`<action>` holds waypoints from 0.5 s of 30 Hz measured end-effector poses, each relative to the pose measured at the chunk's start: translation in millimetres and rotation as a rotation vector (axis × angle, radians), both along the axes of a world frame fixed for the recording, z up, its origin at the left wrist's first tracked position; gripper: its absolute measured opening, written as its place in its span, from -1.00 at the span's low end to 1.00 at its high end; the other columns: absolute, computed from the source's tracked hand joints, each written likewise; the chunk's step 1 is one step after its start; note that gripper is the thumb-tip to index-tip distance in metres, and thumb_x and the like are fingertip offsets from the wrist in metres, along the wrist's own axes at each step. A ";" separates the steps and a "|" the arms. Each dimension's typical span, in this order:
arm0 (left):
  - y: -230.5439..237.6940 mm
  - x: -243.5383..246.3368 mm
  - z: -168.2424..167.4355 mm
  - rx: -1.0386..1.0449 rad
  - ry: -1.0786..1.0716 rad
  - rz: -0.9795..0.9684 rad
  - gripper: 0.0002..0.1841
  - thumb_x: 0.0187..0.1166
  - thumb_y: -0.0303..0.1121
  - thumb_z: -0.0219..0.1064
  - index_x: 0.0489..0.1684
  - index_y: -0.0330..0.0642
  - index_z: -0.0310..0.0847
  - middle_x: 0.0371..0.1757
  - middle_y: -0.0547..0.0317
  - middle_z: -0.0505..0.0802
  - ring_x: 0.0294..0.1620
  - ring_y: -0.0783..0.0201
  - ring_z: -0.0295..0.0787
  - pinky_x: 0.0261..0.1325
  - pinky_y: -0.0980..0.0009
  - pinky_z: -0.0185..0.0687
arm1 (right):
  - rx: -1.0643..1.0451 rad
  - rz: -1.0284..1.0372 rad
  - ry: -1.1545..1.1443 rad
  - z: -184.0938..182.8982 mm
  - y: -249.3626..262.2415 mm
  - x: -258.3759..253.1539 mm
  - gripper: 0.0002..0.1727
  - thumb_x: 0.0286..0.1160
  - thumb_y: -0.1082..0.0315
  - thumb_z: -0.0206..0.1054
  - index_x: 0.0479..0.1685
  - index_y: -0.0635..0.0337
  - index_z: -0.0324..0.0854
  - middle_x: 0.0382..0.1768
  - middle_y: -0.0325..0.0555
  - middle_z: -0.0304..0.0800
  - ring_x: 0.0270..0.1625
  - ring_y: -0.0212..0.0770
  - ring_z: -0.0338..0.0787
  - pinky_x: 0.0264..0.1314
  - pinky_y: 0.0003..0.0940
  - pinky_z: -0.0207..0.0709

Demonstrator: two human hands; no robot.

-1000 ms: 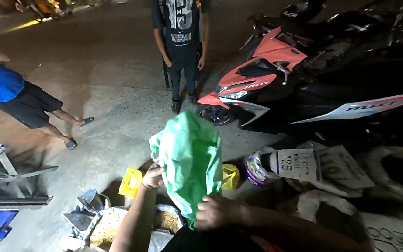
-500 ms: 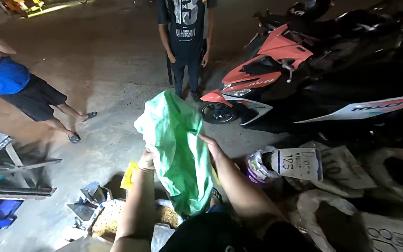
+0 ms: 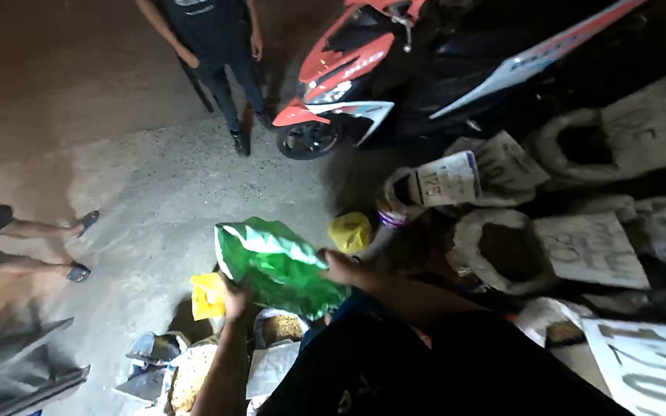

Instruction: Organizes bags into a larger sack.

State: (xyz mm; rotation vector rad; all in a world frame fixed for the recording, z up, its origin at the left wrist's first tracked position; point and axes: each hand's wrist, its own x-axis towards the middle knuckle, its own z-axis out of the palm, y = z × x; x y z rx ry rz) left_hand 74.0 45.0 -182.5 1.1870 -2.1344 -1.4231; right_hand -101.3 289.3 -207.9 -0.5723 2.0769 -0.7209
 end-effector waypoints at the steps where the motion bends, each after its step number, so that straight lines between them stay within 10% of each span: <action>1: 13.6 -5.8 -7.8 0.046 -0.026 -0.169 -0.05 0.39 -0.52 0.52 0.81 -0.46 -0.05 0.59 -0.37 0.54 0.56 0.03 0.59 0.60 0.15 0.55 | -0.037 0.035 -0.128 -27.3 3.6 16.0 -0.24 0.40 0.17 0.55 0.60 0.28 0.40 0.30 0.38 0.69 0.37 0.32 0.70 0.44 0.36 0.50; 11: -22.0 -159.0 -91.2 -0.131 -0.603 -0.387 -0.09 0.52 -0.43 0.47 0.88 -0.28 -0.02 0.73 -0.35 0.41 0.74 -0.18 0.35 0.76 -0.08 0.25 | -0.039 -0.705 -0.561 -116.9 7.9 -61.4 -0.38 0.79 0.18 0.18 0.69 0.36 0.22 0.49 0.34 0.56 0.54 0.15 0.60 0.63 0.05 0.43; 15: -56.7 -223.8 -186.9 -0.279 -0.843 -0.448 -0.09 0.47 -0.40 0.51 0.87 -0.27 0.04 0.68 -0.46 0.43 0.69 -0.36 0.37 0.69 -0.22 0.29 | -0.069 -0.844 -0.404 -225.5 9.4 -82.2 0.26 0.29 0.08 0.64 0.89 0.31 -0.22 0.70 0.35 0.30 0.73 0.15 0.37 0.78 -0.03 0.26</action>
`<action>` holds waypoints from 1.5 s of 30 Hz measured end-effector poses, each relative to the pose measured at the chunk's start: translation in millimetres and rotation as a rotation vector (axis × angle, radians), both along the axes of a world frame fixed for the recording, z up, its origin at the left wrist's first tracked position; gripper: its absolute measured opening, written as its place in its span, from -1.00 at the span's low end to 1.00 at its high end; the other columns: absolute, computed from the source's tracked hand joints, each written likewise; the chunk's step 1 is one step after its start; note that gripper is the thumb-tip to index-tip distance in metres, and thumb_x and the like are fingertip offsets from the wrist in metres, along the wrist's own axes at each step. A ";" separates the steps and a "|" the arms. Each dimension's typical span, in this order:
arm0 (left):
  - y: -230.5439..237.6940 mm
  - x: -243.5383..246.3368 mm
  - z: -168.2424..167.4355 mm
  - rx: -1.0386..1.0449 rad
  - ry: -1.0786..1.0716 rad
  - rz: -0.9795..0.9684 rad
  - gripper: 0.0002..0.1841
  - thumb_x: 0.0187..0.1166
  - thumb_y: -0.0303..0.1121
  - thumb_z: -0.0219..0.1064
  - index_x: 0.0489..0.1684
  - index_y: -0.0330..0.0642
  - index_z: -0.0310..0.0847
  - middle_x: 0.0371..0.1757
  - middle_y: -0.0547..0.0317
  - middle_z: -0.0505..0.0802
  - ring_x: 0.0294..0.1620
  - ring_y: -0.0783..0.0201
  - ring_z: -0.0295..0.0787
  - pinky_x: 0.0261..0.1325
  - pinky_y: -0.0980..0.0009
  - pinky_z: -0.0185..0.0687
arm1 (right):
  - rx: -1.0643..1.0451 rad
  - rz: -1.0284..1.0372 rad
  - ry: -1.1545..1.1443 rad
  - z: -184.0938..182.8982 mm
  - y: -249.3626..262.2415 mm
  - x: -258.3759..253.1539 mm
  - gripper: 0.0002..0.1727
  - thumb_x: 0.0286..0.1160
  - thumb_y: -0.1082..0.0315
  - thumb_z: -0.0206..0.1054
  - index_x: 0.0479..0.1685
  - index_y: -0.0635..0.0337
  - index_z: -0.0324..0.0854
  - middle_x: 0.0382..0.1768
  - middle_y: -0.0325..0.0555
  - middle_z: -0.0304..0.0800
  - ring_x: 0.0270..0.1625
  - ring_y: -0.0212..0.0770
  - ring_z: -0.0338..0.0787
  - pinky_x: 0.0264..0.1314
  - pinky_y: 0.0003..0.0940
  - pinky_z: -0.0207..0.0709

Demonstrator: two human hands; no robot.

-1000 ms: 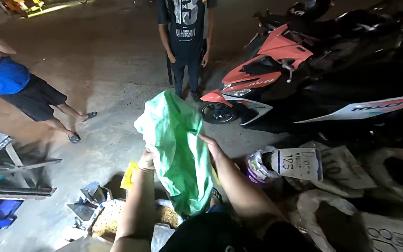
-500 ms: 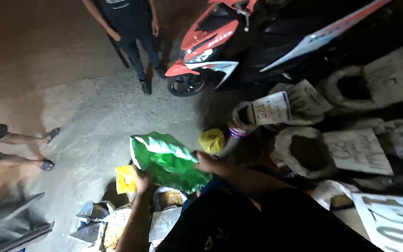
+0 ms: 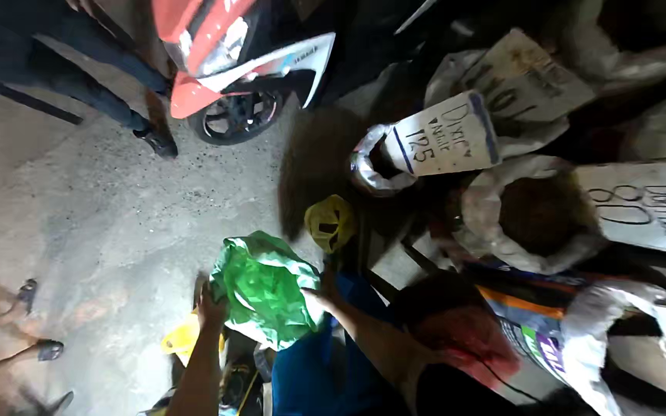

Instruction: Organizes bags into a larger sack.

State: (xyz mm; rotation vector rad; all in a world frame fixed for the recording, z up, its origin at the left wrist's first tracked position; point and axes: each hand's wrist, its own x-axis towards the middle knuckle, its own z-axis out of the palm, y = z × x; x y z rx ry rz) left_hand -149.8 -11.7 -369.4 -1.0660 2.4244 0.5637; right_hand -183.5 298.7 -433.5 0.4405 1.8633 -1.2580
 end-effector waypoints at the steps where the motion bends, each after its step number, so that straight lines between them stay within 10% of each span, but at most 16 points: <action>1: -2.7 -15.6 -24.9 -0.039 -0.090 -0.027 -0.05 0.49 -0.34 0.52 0.89 -0.26 -0.02 0.73 -0.47 0.35 0.73 -0.39 0.29 0.70 -0.23 0.26 | -0.028 0.055 0.062 -23.4 -0.8 -2.1 0.28 0.29 0.09 0.62 0.92 0.28 -0.27 0.82 0.32 0.08 0.85 0.15 0.17 0.87 -0.04 0.11; 4: 33.0 -69.0 -83.3 -0.058 -0.184 -0.159 -0.07 0.48 -0.12 0.53 0.86 -0.22 0.11 0.76 -0.38 0.35 0.76 -0.34 0.25 0.72 -0.27 0.20 | -0.077 0.297 0.226 -83.0 -4.9 2.3 -0.27 0.68 0.30 0.22 0.88 0.06 0.13 0.86 0.35 -0.08 0.83 0.24 0.20 0.78 0.00 0.28; 8: 147.4 -131.4 -154.0 0.324 -0.065 -0.367 -0.29 0.54 -0.03 0.49 0.59 -0.33 0.50 0.56 -0.28 0.64 0.63 -0.21 0.50 0.70 -0.18 0.26 | -0.085 0.334 0.345 -150.2 -10.5 19.5 -0.47 0.52 0.59 0.20 0.38 -0.10 0.78 0.80 0.48 0.03 0.76 0.35 0.30 0.70 0.09 0.40; 12: 258.2 -173.0 -205.8 0.349 -0.285 -0.474 -0.14 0.23 0.44 0.49 0.36 -0.07 0.72 0.41 -0.09 0.75 0.53 -0.11 0.56 0.61 -0.28 0.27 | 0.076 0.256 0.056 -155.5 -9.4 21.2 -0.58 0.64 0.42 0.21 0.45 0.27 0.65 0.65 0.41 0.39 0.61 0.22 0.56 0.66 -0.01 0.44; 17: 305.2 -199.2 -230.6 0.617 -0.240 -0.083 -0.53 0.83 -0.09 0.15 0.14 -0.45 0.67 0.10 -0.28 0.82 0.17 -0.12 0.76 0.30 -0.12 0.60 | -0.071 0.262 -0.493 -86.3 19.9 -51.4 -0.43 0.80 0.31 0.16 0.65 0.51 0.29 0.59 0.33 0.49 0.66 0.09 0.48 0.77 -0.13 0.18; 20: 300.3 -194.5 -213.7 0.736 -0.162 0.178 -0.55 0.84 -0.11 0.11 0.27 -0.39 0.62 0.14 -0.25 0.79 0.13 -0.05 0.73 0.24 -0.05 0.62 | -0.054 0.190 -0.212 -121.5 10.7 -10.4 -0.37 0.61 0.29 0.34 0.60 0.47 0.40 0.57 0.40 0.49 0.63 0.19 0.52 0.74 0.00 0.29; 23: 272.2 -200.6 -159.1 0.711 -0.182 -0.044 -0.57 0.89 -0.16 0.01 0.34 -0.34 0.59 0.11 -0.23 0.76 0.03 -0.04 0.71 0.13 -0.03 0.64 | -0.092 0.248 -0.104 -153.5 5.1 13.4 -0.40 0.63 0.23 0.32 0.68 0.12 0.46 0.72 0.30 0.32 0.72 0.17 0.42 0.74 0.01 0.32; 26: 245.1 -203.1 -86.0 0.724 -0.022 0.006 -0.74 0.83 -0.30 0.11 -0.08 -0.27 0.66 -0.45 0.25 0.60 -0.44 0.39 0.50 -0.26 0.39 0.50 | -0.132 0.275 -0.127 -157.0 7.2 16.9 -0.39 0.65 0.25 0.29 0.71 0.13 0.41 0.72 0.32 0.30 0.72 0.21 0.40 0.75 0.05 0.29; 29: 200.3 -186.9 3.0 0.746 0.261 0.052 -0.79 0.56 -0.53 0.13 -0.32 -0.03 0.67 -0.51 0.58 0.74 -0.46 0.64 0.66 -0.27 0.62 0.67 | -0.069 0.113 -0.134 -163.1 16.2 9.4 -0.38 0.68 0.28 0.26 0.72 0.26 0.36 0.74 0.41 0.22 0.77 0.26 0.30 0.82 0.03 0.18; 32: 169.9 -155.6 78.7 0.718 0.293 -0.152 -0.84 0.49 -0.41 0.41 -0.29 0.19 0.83 -0.39 0.71 0.86 -0.37 0.80 0.73 -0.28 0.75 0.69 | -0.027 -0.090 -0.161 -168.4 30.2 -6.3 -0.32 0.70 0.23 0.26 0.78 0.28 0.25 0.74 0.40 0.23 0.79 0.23 0.27 0.84 0.00 0.14; 34: 162.1 -139.4 105.8 0.740 0.204 -0.454 -0.90 0.58 -0.24 0.41 -0.23 -0.02 0.75 -0.34 0.54 0.82 -0.27 0.82 0.68 -0.16 0.76 0.64 | -0.051 -0.169 -0.194 -166.1 39.2 -15.3 -0.26 0.73 0.24 0.24 0.84 0.29 0.10 0.78 0.38 0.15 0.82 0.22 0.20 0.86 0.01 0.09; 38: 171.3 -121.8 93.0 0.622 0.204 -0.839 -0.67 0.49 -0.29 0.33 -0.70 -0.22 0.48 -0.60 0.05 0.65 -0.42 0.25 0.64 -0.25 0.40 0.60 | -0.060 -0.233 -0.147 -162.2 36.2 -18.3 -0.14 0.70 0.25 0.28 0.92 0.21 -0.10 0.82 0.31 0.08 0.84 0.15 0.21 0.85 -0.02 0.13; 45: 159.2 -136.7 9.1 0.494 -0.458 -1.020 -0.65 0.62 -0.22 0.21 -0.44 -0.33 0.70 -0.33 -0.13 0.82 -0.08 -0.13 0.81 0.21 -0.09 0.59 | -0.202 -0.341 -0.322 -150.1 17.5 -21.3 0.03 0.59 0.47 0.32 0.96 0.06 -0.37 0.88 0.20 -0.09 0.79 0.12 0.29 0.66 0.10 0.42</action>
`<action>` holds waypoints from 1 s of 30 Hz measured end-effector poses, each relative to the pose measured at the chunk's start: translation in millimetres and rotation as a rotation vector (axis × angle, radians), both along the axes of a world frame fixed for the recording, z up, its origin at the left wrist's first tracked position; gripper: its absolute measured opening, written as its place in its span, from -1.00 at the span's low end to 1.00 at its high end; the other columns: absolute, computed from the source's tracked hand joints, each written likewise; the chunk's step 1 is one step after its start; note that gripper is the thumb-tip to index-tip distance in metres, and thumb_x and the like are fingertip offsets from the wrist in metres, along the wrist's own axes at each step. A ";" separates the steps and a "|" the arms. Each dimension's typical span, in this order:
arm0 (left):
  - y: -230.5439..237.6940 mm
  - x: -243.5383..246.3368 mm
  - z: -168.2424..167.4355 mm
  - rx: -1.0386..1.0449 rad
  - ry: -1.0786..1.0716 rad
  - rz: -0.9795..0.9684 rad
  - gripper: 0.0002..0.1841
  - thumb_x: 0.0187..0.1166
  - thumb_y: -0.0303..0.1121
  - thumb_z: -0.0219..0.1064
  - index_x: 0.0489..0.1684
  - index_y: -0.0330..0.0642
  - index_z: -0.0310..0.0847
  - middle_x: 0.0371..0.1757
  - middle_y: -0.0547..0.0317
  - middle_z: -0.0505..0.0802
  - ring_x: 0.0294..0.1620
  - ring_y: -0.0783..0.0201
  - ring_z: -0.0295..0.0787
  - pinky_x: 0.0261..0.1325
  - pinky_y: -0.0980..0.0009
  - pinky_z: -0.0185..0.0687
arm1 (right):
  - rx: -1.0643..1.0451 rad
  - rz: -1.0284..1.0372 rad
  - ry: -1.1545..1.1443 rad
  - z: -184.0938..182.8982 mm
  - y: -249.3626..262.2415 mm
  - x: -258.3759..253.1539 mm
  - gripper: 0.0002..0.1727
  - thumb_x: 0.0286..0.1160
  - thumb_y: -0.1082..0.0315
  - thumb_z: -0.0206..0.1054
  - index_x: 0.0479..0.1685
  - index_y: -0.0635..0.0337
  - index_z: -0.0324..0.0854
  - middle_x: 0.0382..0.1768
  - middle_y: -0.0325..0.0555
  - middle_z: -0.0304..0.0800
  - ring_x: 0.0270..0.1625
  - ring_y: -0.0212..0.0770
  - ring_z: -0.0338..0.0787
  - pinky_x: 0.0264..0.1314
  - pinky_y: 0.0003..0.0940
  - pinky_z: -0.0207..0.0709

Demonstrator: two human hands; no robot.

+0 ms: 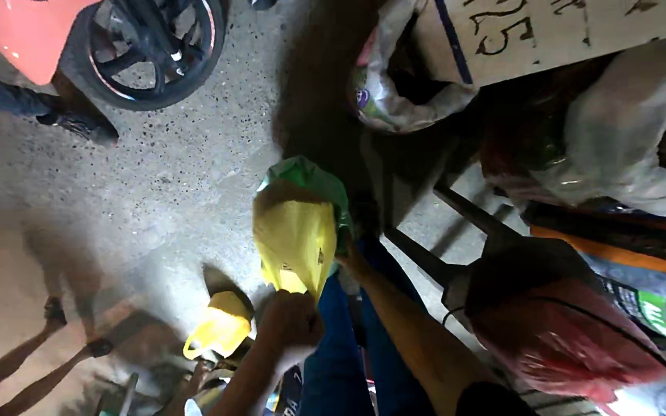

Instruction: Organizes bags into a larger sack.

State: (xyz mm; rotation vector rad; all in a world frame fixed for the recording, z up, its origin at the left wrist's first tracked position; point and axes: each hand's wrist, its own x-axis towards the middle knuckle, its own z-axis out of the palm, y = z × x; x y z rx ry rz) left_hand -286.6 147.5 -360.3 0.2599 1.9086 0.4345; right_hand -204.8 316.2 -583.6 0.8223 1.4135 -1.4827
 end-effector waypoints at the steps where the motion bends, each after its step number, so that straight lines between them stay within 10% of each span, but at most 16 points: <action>1: -3.6 0.0 -15.9 -0.003 -0.073 -0.052 -0.63 0.66 -0.21 0.17 -0.36 -0.35 0.71 -0.25 -0.16 0.84 -0.01 -0.14 0.80 0.30 -0.10 0.53 | -0.013 -0.004 -0.043 0.4 -0.9 3.8 0.10 0.52 0.55 0.34 0.95 0.04 -0.41 0.88 0.19 -0.07 0.77 0.12 0.32 0.60 0.12 0.48; 3: -7.2 6.6 -49.7 0.048 -0.162 -0.126 -0.63 0.68 -0.21 0.15 -0.28 -0.37 0.72 -0.18 -0.20 0.84 0.06 -0.16 0.78 0.36 -0.13 0.46 | -0.002 0.032 -0.144 -5.5 4.8 15.7 0.12 0.47 0.59 0.33 0.95 0.03 -0.43 0.85 0.21 0.00 0.72 0.15 0.38 0.51 0.17 0.55; 7: -1.6 36.0 -102.6 0.091 -0.331 -0.183 -0.64 0.69 -0.21 0.16 -0.13 -0.39 0.73 -0.04 -0.25 0.85 0.19 -0.21 0.74 0.45 -0.18 0.38 | 0.498 0.190 -0.071 -33.6 33.2 6.7 -0.55 0.74 0.37 0.16 0.45 0.55 0.49 0.43 0.48 0.57 0.53 0.27 0.56 0.62 0.10 0.40; 9: 3.5 56.9 -118.9 0.102 -0.378 -0.198 -0.66 0.66 -0.22 0.23 -0.10 -0.40 0.74 -0.02 -0.26 0.85 0.21 -0.23 0.74 0.47 -0.20 0.39 | 0.613 0.221 0.042 -51.0 42.6 -20.9 -0.52 0.65 0.33 0.30 0.37 0.59 0.49 0.33 0.53 0.60 0.44 0.33 0.61 0.54 0.19 0.44; 12: 7.9 84.6 -135.3 0.158 -0.389 -0.191 -0.65 0.69 -0.21 0.17 -0.09 -0.36 0.75 -0.02 -0.21 0.86 0.21 -0.18 0.75 0.56 -0.14 0.34 | 0.583 0.483 0.188 -109.9 41.7 -52.0 -0.05 0.39 0.01 0.58 0.71 0.35 0.26 0.68 0.42 0.29 0.72 0.37 0.33 0.70 0.34 0.25; 15: 3.1 88.9 -143.3 0.175 -0.370 -0.153 -0.65 0.69 -0.21 0.14 -0.09 -0.34 0.75 -0.04 -0.18 0.87 0.19 -0.13 0.77 0.58 -0.08 0.33 | 0.520 0.894 0.207 -145.6 12.6 -74.6 0.11 0.38 -0.25 0.50 0.87 0.11 0.09 0.64 0.35 0.42 0.63 0.41 0.45 0.62 0.49 0.22; 18: -13.6 84.8 -145.8 0.141 -0.314 -0.022 -0.64 0.68 -0.20 0.17 -0.08 -0.34 0.77 0.00 -0.15 0.87 0.25 -0.08 0.76 0.65 -0.02 0.28 | 0.266 1.120 0.265 -89.2 -44.9 -89.6 -0.43 0.76 0.16 0.21 0.76 -0.16 0.36 0.29 0.26 0.77 0.33 0.36 0.75 0.38 0.42 0.51; 21: -30.4 82.0 -146.8 0.114 -0.211 0.176 -0.65 0.67 -0.24 0.20 -0.09 -0.40 0.78 -0.01 -0.22 0.88 0.25 -0.16 0.77 0.60 -0.07 0.35 | 0.023 0.863 0.740 9.0 -54.7 -66.6 -0.29 0.43 0.20 0.53 0.67 -0.03 0.50 0.17 0.10 0.86 0.18 0.08 0.85 0.31 0.13 0.66; 23: -36.8 76.3 -142.1 0.066 -0.178 0.269 -0.65 0.67 -0.25 0.18 0.01 -0.32 0.82 -0.01 -0.18 0.89 0.24 -0.13 0.77 0.59 -0.07 0.37 | 0.107 0.507 0.944 9.2 -33.4 -31.3 0.10 -0.09 -0.24 0.71 0.54 0.26 0.50 0.34 0.20 0.73 0.42 0.06 0.70 0.51 0.02 0.57; 25: -41.3 63.8 -137.0 0.025 -0.195 0.325 -0.65 0.68 -0.25 0.16 -0.16 -0.38 0.77 -0.07 -0.19 0.86 0.19 -0.12 0.76 0.54 -0.05 0.39 | 0.279 0.401 0.780 -24.7 -4.7 -9.9 0.61 -0.63 -0.19 0.85 0.74 0.48 0.09 0.70 0.48 0.22 0.76 0.31 0.27 0.75 0.17 0.26; 30: -60.9 37.4 -126.0 -0.065 -0.133 0.583 -0.67 0.70 -0.28 0.19 -0.19 -0.44 0.72 -0.13 -0.21 0.82 0.11 -0.10 0.76 0.40 -0.01 0.51 | 0.453 0.528 0.293 -114.5 3.0 2.6 0.64 -0.24 0.07 0.89 0.90 0.39 -0.36 0.83 0.49 -0.13 0.86 0.36 0.03 0.86 0.22 0.02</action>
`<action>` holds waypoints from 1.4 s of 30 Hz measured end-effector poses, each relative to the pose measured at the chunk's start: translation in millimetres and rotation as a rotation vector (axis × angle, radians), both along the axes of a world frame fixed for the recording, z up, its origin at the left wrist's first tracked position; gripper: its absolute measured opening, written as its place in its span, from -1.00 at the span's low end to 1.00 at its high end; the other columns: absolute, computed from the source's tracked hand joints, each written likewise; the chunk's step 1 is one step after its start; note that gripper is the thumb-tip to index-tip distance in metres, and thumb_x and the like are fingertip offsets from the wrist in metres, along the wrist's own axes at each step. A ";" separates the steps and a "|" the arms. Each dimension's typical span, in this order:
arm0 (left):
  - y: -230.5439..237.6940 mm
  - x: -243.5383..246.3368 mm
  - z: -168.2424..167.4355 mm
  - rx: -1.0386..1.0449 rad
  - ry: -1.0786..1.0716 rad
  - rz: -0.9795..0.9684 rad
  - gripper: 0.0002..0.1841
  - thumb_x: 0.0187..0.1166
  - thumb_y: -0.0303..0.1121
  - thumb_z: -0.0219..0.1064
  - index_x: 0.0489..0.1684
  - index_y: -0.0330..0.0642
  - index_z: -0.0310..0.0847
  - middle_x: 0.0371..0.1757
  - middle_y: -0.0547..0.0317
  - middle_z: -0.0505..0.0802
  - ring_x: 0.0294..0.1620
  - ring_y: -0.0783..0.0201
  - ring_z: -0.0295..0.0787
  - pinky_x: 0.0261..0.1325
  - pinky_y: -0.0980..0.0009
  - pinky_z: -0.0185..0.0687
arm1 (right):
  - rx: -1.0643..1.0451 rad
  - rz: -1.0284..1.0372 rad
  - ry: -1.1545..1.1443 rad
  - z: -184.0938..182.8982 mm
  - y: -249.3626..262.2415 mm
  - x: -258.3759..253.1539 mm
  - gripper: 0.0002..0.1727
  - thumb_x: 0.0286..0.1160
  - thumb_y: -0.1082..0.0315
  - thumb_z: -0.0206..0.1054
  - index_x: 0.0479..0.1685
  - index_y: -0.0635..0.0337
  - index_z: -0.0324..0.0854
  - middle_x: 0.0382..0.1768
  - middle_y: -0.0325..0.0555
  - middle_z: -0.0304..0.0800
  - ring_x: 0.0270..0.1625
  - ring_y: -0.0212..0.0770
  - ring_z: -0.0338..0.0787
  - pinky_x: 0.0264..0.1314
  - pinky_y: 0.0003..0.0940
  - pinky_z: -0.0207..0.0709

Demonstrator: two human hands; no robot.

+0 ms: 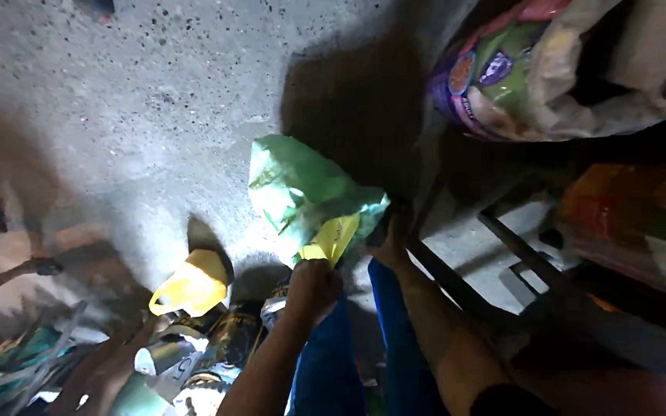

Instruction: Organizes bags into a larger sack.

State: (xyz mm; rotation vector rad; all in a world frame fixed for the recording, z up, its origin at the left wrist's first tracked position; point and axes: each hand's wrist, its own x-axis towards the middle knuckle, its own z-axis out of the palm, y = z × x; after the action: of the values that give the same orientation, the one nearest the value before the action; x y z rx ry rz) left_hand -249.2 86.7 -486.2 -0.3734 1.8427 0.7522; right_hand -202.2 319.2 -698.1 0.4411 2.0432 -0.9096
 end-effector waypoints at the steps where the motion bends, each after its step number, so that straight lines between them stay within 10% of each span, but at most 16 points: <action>1: -6.0 -2.9 0.7 -0.029 0.032 0.069 -0.67 0.70 -0.29 0.20 -0.17 -0.46 0.72 -0.14 -0.22 0.82 0.07 -0.08 0.77 0.32 0.01 0.56 | 0.033 -0.001 -0.051 -6.7 -13.9 -8.2 0.54 -0.08 0.08 0.84 0.91 0.36 -0.31 0.83 0.47 -0.08 0.85 0.37 0.05 0.84 0.27 0.02; 7: -21.9 -1.7 0.7 -0.091 0.211 0.450 -0.76 0.64 -0.34 0.24 -0.31 -0.35 0.70 -0.44 0.18 0.69 -0.41 0.40 0.59 -0.22 0.40 0.56 | 0.113 -0.780 -0.331 -39.2 -89.4 -32.6 0.08 0.45 -0.04 0.54 0.86 0.23 -0.03 0.70 0.33 0.28 0.71 0.28 0.33 0.63 0.34 0.26; 15: -34.6 9.8 16.9 -0.209 0.246 0.705 -0.83 0.60 -0.39 0.30 -0.41 -0.21 0.63 -0.61 0.42 0.53 -0.60 0.57 0.42 -0.46 0.56 0.39 | -0.136 -0.842 -0.162 -24.2 -100.7 -43.1 -0.46 0.73 0.23 0.23 0.63 0.22 0.37 0.50 0.23 0.53 0.50 0.12 0.55 0.49 0.20 0.46; 22: -43.2 30.2 -21.0 -0.133 0.136 0.783 -0.80 0.67 -0.38 0.28 -0.38 -0.27 0.60 -0.55 0.31 0.53 -0.52 0.44 0.44 -0.35 0.42 0.44 | -0.307 -0.547 0.207 63.4 -95.7 -17.5 -0.53 0.65 0.51 0.16 0.53 0.41 0.42 0.40 0.16 0.61 0.46 -0.23 0.61 0.56 -0.29 0.49; 26: -35.0 37.6 -80.4 -0.153 0.034 0.733 -0.74 0.71 -0.29 0.30 -0.23 -0.38 0.66 -0.37 -0.01 0.69 -0.32 0.14 0.62 -0.08 0.10 0.59 | -0.165 -0.443 0.127 63.8 -76.6 -2.6 -0.56 0.73 0.49 0.13 0.52 0.50 0.42 0.45 0.32 0.58 0.54 -0.04 0.58 0.65 -0.15 0.42; 30: -48.9 55.6 -81.6 -0.115 0.148 0.956 -0.80 0.70 -0.33 0.32 -0.24 -0.31 0.66 -0.47 0.16 0.64 -0.45 0.31 0.54 -0.23 0.27 0.54 | 0.003 -0.498 0.252 91.8 -65.0 -18.4 -0.52 0.72 0.49 0.13 0.57 0.52 0.32 0.44 0.32 0.55 0.50 -0.08 0.58 0.59 -0.24 0.46; 33: -55.5 72.8 -83.3 -0.044 0.181 1.037 -0.81 0.71 -0.35 0.29 -0.25 -0.31 0.64 -0.50 0.21 0.63 -0.47 0.36 0.54 -0.26 0.32 0.53 | 0.183 -0.070 0.648 111.7 -79.5 -8.4 -0.41 0.38 0.43 0.43 0.37 0.67 0.47 0.42 0.63 0.48 0.55 0.44 0.48 0.67 0.12 0.32; 35: -57.7 80.8 -90.4 0.026 0.151 1.031 -0.80 0.74 -0.35 0.25 -0.11 -0.35 0.66 -0.34 0.09 0.73 -0.31 0.28 0.63 -0.12 0.23 0.58 | 0.046 0.285 0.723 107.1 -98.9 11.6 -0.54 0.29 0.37 0.48 0.14 0.55 0.71 0.35 0.56 0.60 0.42 0.50 0.62 0.48 0.25 0.51; 39: -59.1 82.1 -95.7 0.115 0.213 0.872 -0.80 0.66 -0.41 0.30 0.06 -0.35 0.66 -0.05 -0.09 0.81 -0.07 0.10 0.76 0.06 0.05 0.69 | -0.337 0.646 0.508 42.0 -149.3 10.6 -0.06 0.17 0.25 0.63 0.67 0.39 0.35 0.75 0.38 0.20 0.78 0.35 0.25 0.75 0.24 0.23; 42: -69.4 93.1 -102.9 0.011 0.312 0.747 -0.81 0.70 -0.45 0.27 0.06 -0.36 0.74 0.06 -0.14 0.85 0.07 0.03 0.82 0.23 0.02 0.71 | -0.518 0.736 0.698 -7.7 -169.0 0.7 -0.44 0.28 0.50 0.43 0.39 0.38 0.60 0.54 0.29 0.59 0.68 0.43 0.41 0.65 0.45 0.21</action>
State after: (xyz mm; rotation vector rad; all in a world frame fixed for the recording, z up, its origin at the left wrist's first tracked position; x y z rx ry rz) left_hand -156.1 17.2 -589.1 -1.0136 1.9846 1.3845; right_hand -201.5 150.2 -705.8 -0.9733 2.1658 -1.1359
